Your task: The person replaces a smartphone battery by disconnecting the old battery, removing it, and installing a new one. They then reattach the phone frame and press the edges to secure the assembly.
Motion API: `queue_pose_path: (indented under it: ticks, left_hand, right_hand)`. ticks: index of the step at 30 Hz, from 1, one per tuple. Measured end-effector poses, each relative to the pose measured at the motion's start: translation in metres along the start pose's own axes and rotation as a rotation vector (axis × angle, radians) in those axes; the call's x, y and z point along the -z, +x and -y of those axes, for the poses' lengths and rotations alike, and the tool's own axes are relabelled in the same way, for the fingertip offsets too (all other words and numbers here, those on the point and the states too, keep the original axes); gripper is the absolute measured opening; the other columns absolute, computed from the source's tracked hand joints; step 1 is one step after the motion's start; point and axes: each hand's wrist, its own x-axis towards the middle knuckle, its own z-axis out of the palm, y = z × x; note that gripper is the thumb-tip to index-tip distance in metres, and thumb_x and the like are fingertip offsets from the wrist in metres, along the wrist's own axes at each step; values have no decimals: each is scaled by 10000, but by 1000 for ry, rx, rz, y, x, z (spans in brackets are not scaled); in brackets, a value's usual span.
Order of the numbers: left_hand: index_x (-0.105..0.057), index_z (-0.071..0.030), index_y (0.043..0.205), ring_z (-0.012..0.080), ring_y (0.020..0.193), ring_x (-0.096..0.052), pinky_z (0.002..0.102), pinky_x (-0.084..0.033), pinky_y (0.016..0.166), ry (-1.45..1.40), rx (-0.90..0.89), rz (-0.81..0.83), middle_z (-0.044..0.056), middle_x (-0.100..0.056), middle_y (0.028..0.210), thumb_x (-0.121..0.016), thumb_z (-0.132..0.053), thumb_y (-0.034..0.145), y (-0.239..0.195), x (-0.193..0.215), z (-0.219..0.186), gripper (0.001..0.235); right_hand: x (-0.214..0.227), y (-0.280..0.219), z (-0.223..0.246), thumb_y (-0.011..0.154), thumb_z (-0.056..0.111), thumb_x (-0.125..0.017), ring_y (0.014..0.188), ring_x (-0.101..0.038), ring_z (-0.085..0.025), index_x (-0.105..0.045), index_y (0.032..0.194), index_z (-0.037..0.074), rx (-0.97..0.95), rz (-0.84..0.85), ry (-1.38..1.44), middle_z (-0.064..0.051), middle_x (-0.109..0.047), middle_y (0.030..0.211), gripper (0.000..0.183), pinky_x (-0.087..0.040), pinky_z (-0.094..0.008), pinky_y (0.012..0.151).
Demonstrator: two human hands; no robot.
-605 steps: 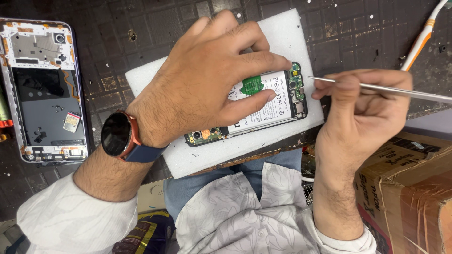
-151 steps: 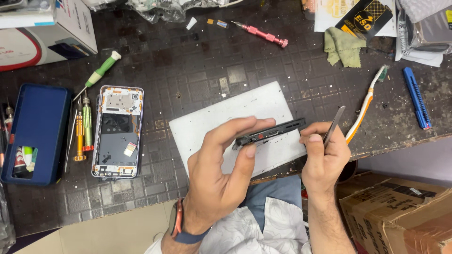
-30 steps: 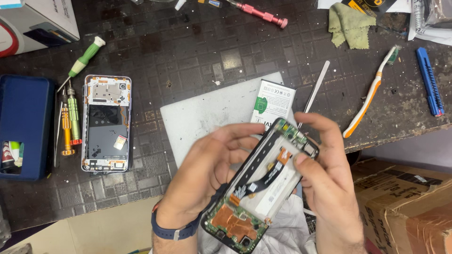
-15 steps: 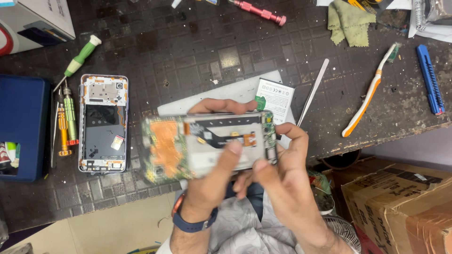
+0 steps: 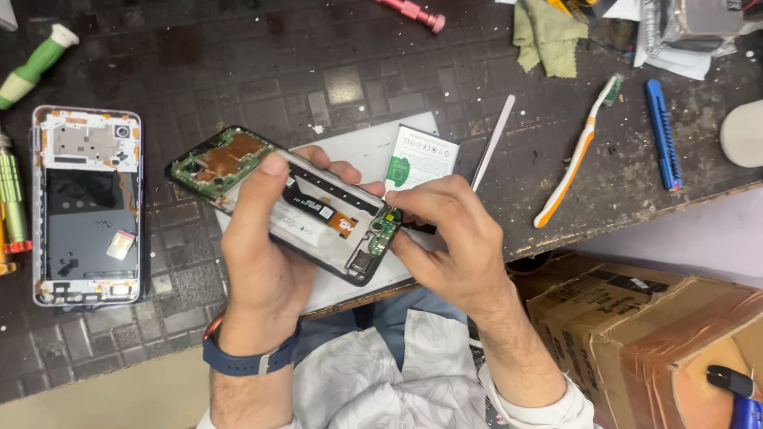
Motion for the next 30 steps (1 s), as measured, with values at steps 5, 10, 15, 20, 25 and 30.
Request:
queue_pose_path:
  ticks: [5,10,15,20,25,30]
  left_hand:
    - [-597,28,1127,409,1029,-722,521,-603,944,-7,36,-6,225,-685,1038,-600,-342,991,1,-1,1,394]
    - [-595,28,1136,396,1023,-721,515,-600,934,-52,46,31,216,-689,1021,-580,-343,1026,2,0,3,387]
    - [-589,19,1145,389,1035,-717,506,-596,944,-74,74,45,209,-690,1030,-580,-357,1033,2,3,4,393]
    - [-594,13,1132,387,1035,-723,500,-606,926,-58,86,37,218,-696,1032,-579,-376,1027,2,3,3,403]
    - [-599,12,1123,388,1032,-729,495,-613,920,-36,86,29,221,-697,1027,-578,-380,1025,3,2,3,404]
    - [-601,14,1119,389,1018,-731,494,-615,909,-31,82,31,220,-697,1015,-579,-389,1025,3,2,3,415]
  right_hand:
    - [-1,-3,0,795,-111,-742,888,-651,-175,-694,1147,37,11,7,-49,-83,-619,1045,385,-564,-298,753]
    - [-2,-7,-1,812,-124,-721,899,-648,-174,-697,1140,40,-7,30,-45,-81,-601,1048,367,-564,-297,758]
    - [-2,-7,-4,819,-127,-721,901,-655,-163,-693,1128,37,5,28,-23,-81,-611,1035,350,-576,-276,745]
    - [-2,-8,-4,823,-128,-724,879,-663,-151,-702,1109,36,-2,1,-20,-78,-630,1020,331,-574,-269,726]
    - [-1,-8,-4,839,-122,-723,880,-669,-136,-700,1105,50,1,-2,3,-73,-638,1028,318,-583,-258,724]
    - [-3,-8,-4,824,-132,-695,838,-663,-126,-710,1092,51,-3,4,-28,-72,-641,996,325,-569,-255,685]
